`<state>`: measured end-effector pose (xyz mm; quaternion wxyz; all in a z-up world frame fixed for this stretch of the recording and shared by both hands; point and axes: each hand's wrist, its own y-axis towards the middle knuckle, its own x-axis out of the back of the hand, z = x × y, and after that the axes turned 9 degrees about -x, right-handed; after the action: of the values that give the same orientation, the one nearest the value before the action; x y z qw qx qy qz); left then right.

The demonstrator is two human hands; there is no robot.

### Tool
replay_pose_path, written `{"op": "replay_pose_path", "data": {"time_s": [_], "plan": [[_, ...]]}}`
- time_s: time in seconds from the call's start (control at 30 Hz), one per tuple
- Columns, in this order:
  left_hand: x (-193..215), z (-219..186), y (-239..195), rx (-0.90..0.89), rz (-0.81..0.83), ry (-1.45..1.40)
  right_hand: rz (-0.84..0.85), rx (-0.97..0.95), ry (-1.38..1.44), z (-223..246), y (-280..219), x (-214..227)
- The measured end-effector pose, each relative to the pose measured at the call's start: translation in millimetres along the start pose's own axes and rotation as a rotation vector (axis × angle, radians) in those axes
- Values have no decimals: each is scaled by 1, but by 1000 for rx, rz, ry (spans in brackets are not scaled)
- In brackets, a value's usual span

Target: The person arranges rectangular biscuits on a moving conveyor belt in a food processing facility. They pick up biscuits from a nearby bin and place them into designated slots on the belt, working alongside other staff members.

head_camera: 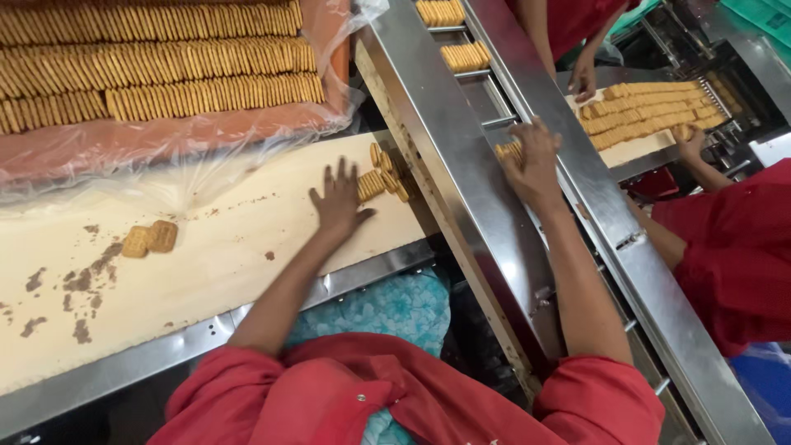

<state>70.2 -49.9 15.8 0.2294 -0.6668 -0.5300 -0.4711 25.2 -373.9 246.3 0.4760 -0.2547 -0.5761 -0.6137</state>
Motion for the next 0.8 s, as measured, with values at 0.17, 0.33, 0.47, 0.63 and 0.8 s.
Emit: {"op": "replay_pose_path", "data": {"time_s": [0.17,0.33,0.47,0.63,0.8], "plan": [[-24,-30,29,55,-49,12,42,169,149,105,-3,-16],[-5,-11,15,34,-15,-12,257,217,181,162,-14,-19],[45,-3,-10,13,-124,-370,352,186,220,176,-21,-13],[110,-67,-13,-246,-415,-1451,304,140,749,188,-13,-20],[146,-153,23,-609,-626,-1618,68,71,873,175,11,-25]]}}
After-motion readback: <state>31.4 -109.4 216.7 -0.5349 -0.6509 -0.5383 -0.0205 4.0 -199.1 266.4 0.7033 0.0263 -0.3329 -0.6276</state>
